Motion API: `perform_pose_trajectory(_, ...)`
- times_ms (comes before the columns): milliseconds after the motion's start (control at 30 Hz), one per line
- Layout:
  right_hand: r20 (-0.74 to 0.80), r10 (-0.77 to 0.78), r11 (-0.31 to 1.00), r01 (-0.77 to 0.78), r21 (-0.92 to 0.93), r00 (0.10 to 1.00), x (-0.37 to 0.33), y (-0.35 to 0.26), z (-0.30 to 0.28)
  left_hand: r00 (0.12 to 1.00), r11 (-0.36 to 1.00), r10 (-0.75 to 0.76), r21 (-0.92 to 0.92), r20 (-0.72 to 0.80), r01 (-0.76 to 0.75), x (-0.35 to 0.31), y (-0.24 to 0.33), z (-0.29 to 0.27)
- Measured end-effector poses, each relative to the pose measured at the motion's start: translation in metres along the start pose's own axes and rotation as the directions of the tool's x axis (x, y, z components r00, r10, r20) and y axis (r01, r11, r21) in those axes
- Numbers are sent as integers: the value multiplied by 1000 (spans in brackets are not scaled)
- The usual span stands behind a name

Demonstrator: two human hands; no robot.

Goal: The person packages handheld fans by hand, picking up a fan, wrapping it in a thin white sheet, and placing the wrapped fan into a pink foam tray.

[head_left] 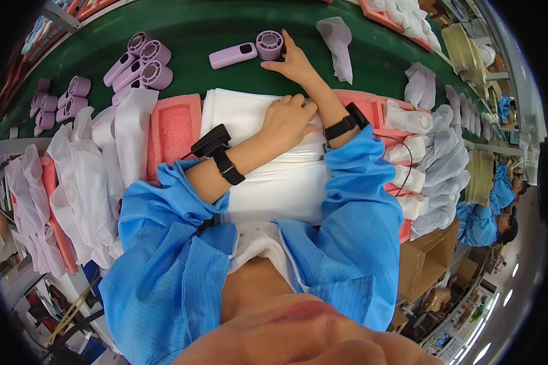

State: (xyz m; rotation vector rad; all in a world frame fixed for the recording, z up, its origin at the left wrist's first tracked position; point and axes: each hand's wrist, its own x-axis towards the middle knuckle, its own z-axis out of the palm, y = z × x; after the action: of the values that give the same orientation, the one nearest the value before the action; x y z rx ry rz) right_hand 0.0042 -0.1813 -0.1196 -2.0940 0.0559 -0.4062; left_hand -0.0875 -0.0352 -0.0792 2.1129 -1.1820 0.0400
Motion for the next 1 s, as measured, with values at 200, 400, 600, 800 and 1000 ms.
perform_pose_trajectory(200,55,-17,990,25,-139,998,-2,-25,-11,997,999,-37,-23,74,39,1,-6,-1)
perform_pose_trajectory(400,-134,-220,943,176,-284,966,-20,-89,-45,980,989,-85,-103,182,105,1,-3,-8)
perform_pose_trajectory(600,-106,-203,874,132,-467,973,-26,-94,-74,986,999,18,-50,167,-9,2,0,-15)
perform_pose_trajectory(800,-273,-48,976,-13,-218,961,-41,-154,-138,955,998,-27,-43,294,42,8,-9,-32)
perform_pose_trajectory(1000,-264,-153,955,74,-287,952,-49,-176,-138,977,997,21,-75,213,-5,5,7,-18)
